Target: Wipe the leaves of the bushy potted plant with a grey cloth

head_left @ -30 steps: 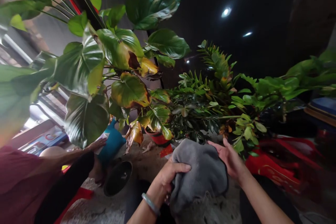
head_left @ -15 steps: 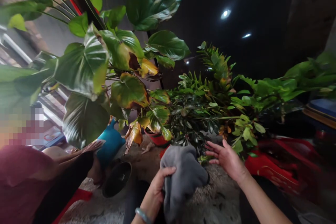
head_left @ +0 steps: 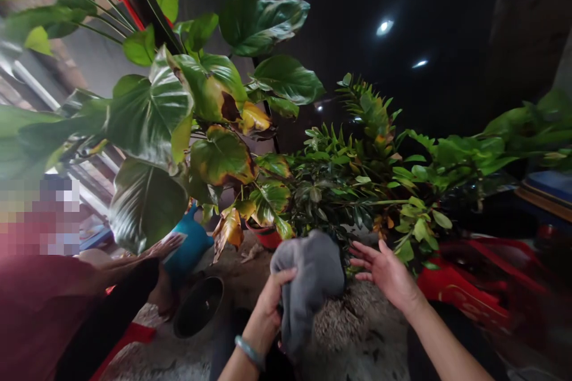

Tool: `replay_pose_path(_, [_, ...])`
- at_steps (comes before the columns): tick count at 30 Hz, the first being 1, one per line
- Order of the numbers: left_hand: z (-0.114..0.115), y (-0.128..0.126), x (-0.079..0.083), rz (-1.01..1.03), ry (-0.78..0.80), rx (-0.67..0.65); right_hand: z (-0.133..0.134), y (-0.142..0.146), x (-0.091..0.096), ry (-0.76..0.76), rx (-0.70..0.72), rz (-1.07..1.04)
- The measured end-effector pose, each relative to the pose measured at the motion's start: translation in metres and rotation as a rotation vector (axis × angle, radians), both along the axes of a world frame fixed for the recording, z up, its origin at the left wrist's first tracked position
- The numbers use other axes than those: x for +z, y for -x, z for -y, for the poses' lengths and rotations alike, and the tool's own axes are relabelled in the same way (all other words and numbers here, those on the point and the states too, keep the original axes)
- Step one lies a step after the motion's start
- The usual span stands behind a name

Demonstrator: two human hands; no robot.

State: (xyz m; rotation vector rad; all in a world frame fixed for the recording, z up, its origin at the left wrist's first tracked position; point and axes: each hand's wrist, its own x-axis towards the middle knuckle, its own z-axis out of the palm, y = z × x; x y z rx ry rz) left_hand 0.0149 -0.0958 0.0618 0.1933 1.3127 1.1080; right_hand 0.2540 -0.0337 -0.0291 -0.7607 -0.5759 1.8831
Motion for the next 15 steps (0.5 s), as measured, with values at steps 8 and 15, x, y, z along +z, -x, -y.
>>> replay_pose_path(8, [-0.03, -0.015, 0.057, 0.074, -0.434, 0.07, 0.001, 0.004, 0.003, -0.006, -0.004, 0.017])
replay_pose_path(15, [-0.049, -0.06, 0.029, -0.051, -0.337, -0.02, 0.005, 0.006, 0.007, 0.008, 0.014, -0.01])
